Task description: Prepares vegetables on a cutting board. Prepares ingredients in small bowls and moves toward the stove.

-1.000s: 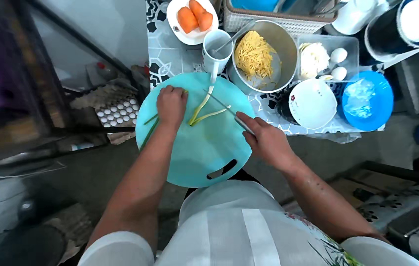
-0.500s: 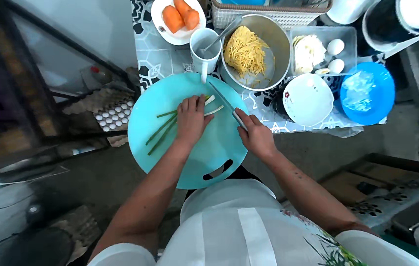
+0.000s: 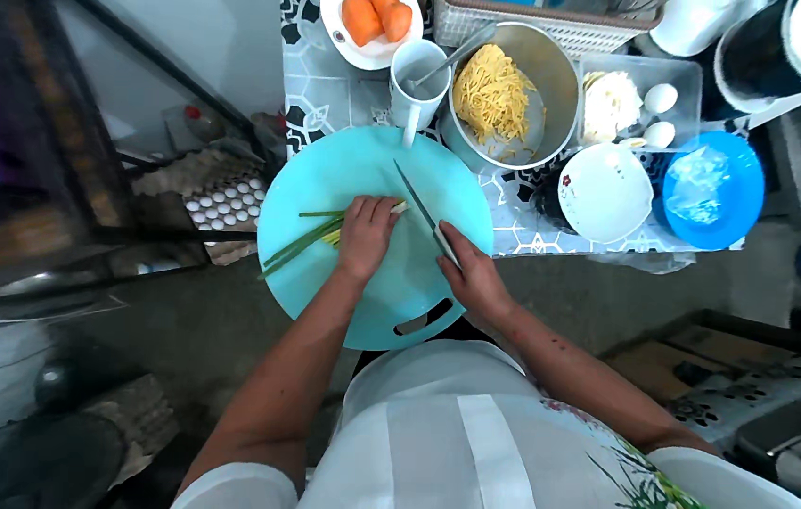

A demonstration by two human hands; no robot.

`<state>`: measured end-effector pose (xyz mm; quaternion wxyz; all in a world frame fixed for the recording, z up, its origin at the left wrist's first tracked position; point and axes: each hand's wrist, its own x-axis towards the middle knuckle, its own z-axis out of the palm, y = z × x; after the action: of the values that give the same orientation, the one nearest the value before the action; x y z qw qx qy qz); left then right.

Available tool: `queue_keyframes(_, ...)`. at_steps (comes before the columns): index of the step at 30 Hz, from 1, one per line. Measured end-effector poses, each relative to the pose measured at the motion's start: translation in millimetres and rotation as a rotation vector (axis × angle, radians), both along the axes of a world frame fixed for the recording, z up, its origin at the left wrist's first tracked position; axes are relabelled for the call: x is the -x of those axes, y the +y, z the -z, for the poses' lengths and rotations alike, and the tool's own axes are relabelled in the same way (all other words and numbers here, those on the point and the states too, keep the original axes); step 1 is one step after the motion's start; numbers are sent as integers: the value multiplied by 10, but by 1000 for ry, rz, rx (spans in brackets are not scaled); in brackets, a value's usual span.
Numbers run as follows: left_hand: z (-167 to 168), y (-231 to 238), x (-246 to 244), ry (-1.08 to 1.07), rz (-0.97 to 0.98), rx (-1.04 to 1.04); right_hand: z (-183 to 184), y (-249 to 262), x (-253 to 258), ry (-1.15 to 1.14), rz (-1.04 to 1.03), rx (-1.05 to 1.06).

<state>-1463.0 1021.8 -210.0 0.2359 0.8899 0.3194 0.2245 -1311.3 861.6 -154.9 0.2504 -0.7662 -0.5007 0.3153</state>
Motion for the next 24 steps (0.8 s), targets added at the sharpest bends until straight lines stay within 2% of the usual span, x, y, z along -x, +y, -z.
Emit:
queue_keyframes(3,5,28,-21,-14,13,0,-78,-39,-20,-50,-41,-34)
queue_keyframes(8,-32,69,-38,22,36,4,-93,-48,70,-232,-142,24)
queue_keyframes(15,120,54,-6,-55,61,-87,-59,80,251,-540,-126,75)
queue_keyframes(21,160,77,-22,-113,73,-99,70,378,150,-404,-155,174)
queue_keyframes(24,156,81,-30,-100,67,-84,73,289,29,-274,-145,135)
